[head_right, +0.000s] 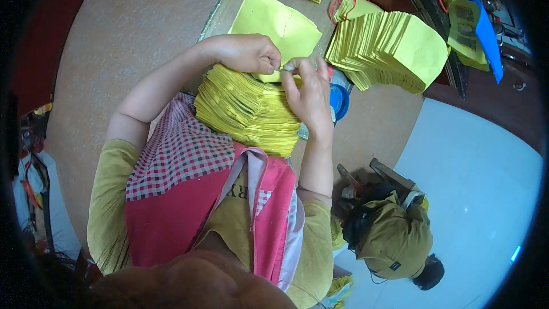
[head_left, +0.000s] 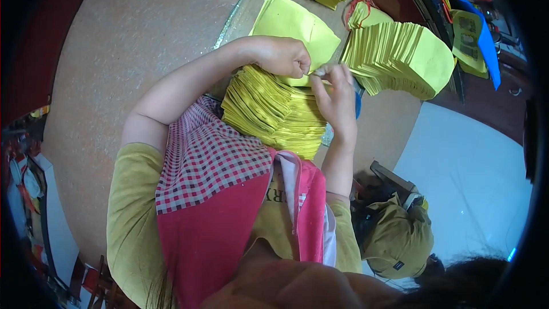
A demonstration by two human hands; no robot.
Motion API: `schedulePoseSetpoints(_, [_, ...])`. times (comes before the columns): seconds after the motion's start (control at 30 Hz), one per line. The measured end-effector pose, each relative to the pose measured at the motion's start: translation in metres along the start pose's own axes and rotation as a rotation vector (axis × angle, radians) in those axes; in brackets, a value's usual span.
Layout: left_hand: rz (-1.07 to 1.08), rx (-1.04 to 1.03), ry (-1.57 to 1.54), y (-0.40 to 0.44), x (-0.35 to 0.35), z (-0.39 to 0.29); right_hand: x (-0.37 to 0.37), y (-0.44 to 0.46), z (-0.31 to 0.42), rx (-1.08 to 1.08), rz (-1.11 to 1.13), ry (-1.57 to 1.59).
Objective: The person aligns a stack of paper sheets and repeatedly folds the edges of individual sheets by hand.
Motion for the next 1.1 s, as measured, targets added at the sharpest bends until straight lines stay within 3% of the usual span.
schedulePoseSetpoints(0.03, [-0.035,-0.082,-0.05,0.001,0.001,0.003,0.007,-0.004,0.011,0.058,-0.03,-0.219])
schedulePoseSetpoints(0.07, [-0.067,-0.164,-0.098,0.001,0.004,0.004,0.011,-0.007,0.018,0.059,-0.026,-0.216])
schedulePoseSetpoints(0.2, [-0.244,-0.172,-0.006,0.005,0.022,0.005,0.006,-0.013,0.035,0.12,0.115,-0.22])
schedulePoseSetpoints(0.27, [-0.996,-0.26,0.598,-0.024,0.047,-0.022,-0.025,-0.013,0.01,0.019,0.361,-0.199])
schedulePoseSetpoints(0.33, [-1.063,-0.291,0.627,-0.04,0.055,-0.033,-0.02,-0.009,0.013,-0.027,0.398,-0.134])
schedulePoseSetpoints(0.4, [-0.535,-0.277,-0.034,-0.029,0.049,-0.023,-0.006,-0.007,0.01,-0.089,0.244,0.113])
schedulePoseSetpoints(0.43, [-0.365,-0.33,-0.075,-0.03,0.039,-0.027,-0.006,-0.006,0.006,-0.095,0.25,0.116])
schedulePoseSetpoints(0.47, [-0.364,-0.331,-0.075,-0.029,0.037,-0.028,-0.01,-0.004,0.001,-0.097,0.25,0.115])
schedulePoseSetpoints(0.53, [-0.038,-0.161,0.066,-0.017,0.01,-0.021,-0.009,0.001,-0.001,-0.026,0.114,0.075])
schedulePoseSetpoints(0.57, [-0.069,-0.074,0.147,-0.009,0.006,-0.013,-0.01,0.0,0.002,-0.023,0.116,0.076])
schedulePoseSetpoints(0.77, [-0.118,-0.081,-0.018,-0.01,0.006,-0.002,-0.01,-0.01,0.011,0.041,0.176,-0.038])
schedulePoseSetpoints(0.83, [-0.069,-0.105,0.015,-0.004,0.002,-0.002,-0.009,-0.003,-0.001,-0.066,0.16,0.029])
schedulePoseSetpoints(1.0, [-0.061,-0.145,-0.015,-0.005,0.002,-0.005,-0.007,-0.007,-0.01,-0.074,0.092,0.171])
schedulePoseSetpoints(1.07, [-0.027,-0.144,0.002,-0.008,0.003,-0.007,0.013,-0.011,0.021,0.092,-0.018,-0.261])
schedulePoseSetpoints(1.1, [-0.023,-0.147,0.003,-0.006,0.003,-0.007,0.016,-0.014,0.028,0.103,-0.014,-0.217])
Point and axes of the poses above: each hand's wrist, its own y-axis towards the middle knuckle, its own x-axis out of the back of the hand, z = x × y, the point moved 7 cm from there along y, towards the middle knuckle, and after that the axes turned 10 degrees about z, right-handed, at the moved point
